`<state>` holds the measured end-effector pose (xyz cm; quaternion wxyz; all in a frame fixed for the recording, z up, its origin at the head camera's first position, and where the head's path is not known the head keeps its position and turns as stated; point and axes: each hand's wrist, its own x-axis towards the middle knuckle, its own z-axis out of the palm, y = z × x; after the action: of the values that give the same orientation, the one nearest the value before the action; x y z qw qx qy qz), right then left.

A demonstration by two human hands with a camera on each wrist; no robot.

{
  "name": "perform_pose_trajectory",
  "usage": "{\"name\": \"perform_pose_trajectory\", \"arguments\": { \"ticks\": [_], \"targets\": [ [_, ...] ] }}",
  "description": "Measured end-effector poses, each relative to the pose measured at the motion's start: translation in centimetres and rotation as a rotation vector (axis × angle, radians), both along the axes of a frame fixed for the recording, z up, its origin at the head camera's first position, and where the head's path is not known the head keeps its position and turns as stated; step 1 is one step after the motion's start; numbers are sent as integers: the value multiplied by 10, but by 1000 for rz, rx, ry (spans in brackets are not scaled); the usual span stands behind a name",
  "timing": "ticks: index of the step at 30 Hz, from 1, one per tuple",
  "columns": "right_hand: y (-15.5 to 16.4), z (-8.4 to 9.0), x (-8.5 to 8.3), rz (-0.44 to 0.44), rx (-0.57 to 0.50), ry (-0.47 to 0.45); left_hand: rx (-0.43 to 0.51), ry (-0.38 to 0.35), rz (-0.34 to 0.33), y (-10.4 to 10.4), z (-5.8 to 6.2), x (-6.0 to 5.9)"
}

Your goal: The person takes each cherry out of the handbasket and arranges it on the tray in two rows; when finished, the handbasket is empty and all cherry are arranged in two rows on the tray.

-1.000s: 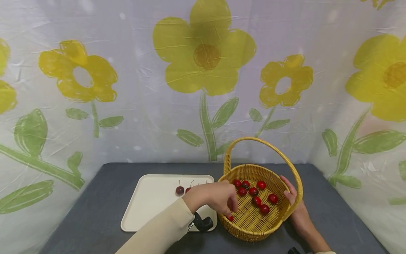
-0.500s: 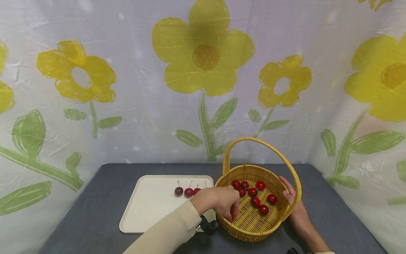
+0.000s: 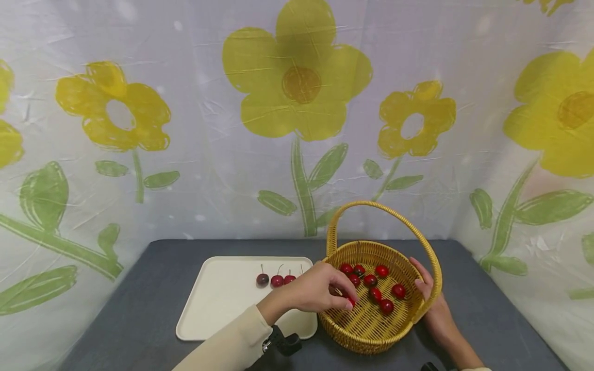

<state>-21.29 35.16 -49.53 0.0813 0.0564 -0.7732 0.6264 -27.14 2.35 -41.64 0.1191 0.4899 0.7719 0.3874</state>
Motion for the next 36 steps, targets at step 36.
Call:
{"name": "perform_pose_trajectory", "arguments": {
  "ticks": [36],
  "targets": [
    [0, 2, 1, -2, -2, -40, 451, -185, 541, -199, -21, 18]
  ]
}}
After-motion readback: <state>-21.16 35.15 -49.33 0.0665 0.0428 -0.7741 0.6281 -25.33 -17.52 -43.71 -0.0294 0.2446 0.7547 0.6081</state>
